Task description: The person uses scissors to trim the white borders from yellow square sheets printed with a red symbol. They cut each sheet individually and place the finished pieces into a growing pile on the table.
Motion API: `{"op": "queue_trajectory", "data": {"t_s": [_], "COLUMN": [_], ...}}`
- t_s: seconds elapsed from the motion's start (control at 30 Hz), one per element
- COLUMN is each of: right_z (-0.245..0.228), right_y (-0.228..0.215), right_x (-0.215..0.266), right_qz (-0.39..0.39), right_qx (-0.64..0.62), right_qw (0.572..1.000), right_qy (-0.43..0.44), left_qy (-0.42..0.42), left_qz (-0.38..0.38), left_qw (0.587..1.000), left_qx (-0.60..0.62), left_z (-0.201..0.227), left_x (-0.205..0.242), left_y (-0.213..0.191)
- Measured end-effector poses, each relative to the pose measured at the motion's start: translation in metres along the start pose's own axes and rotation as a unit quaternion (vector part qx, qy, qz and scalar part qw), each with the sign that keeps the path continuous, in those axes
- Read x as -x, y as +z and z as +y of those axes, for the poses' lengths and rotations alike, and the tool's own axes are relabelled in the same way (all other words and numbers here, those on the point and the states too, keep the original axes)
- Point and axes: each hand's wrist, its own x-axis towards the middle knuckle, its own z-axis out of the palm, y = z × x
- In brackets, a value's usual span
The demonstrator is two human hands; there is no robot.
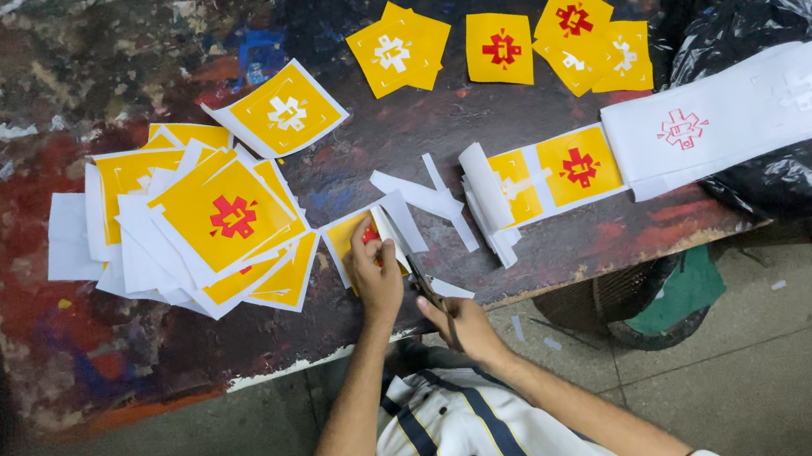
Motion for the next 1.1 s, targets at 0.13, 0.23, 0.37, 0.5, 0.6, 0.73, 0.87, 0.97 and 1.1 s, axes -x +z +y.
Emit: {"op": "queue_trajectory", "data": {"t_s": [0.13,0.23,0.37,0.5,0.6,0.73,0.87,0.97,1.1], "right_z": [0.007,0.009,0.009,0.008,0.007,0.005,-0.001,-0.006,-0.008], "right_y": [0.005,0.007,0.008,0.007,0.005,0.003,0.000,-0.004,-0.005], "right_x": [-0.001,-0.002,-0.003,-0.002,-0.002,0.001,0.003,-0.007,-0.025], "right_qz": [0.003,-0.003,-0.010,-0.006,0.000,-0.001,-0.016,-0.033,-0.033], "right_qx": [-0.073,-0.082,-0.099,-0.093,-0.092,-0.089,-0.115,-0.122,-0.125], "right_qw": [0.997,0.997,0.995,0.996,0.996,0.996,0.993,0.991,0.991], "right_qy": [0.012,0.009,-0.007,0.002,0.017,0.018,0.012,0.041,0.030], "left_qy": [-0.013,0.001,-0.026,-0.022,-0.011,-0.046,-0.019,-0.002,-0.012], "left_qz": [-0.011,-0.006,-0.020,-0.017,-0.017,-0.035,-0.023,-0.018,-0.028], "left_qw": [1.000,1.000,0.999,1.000,1.000,0.998,1.000,1.000,0.999], "left_qx": [0.008,0.005,0.012,0.004,0.011,0.021,-0.007,-0.020,-0.031], "left_z": [0.001,0.001,0.000,-0.002,-0.002,-0.001,-0.001,-0.006,-0.011], "left_x": [0.000,0.000,0.001,0.001,0.000,0.000,0.000,0.000,0.001], "left_y": [-0.001,0.000,0.000,0.001,0.001,0.000,0.001,0.001,0.002]}}
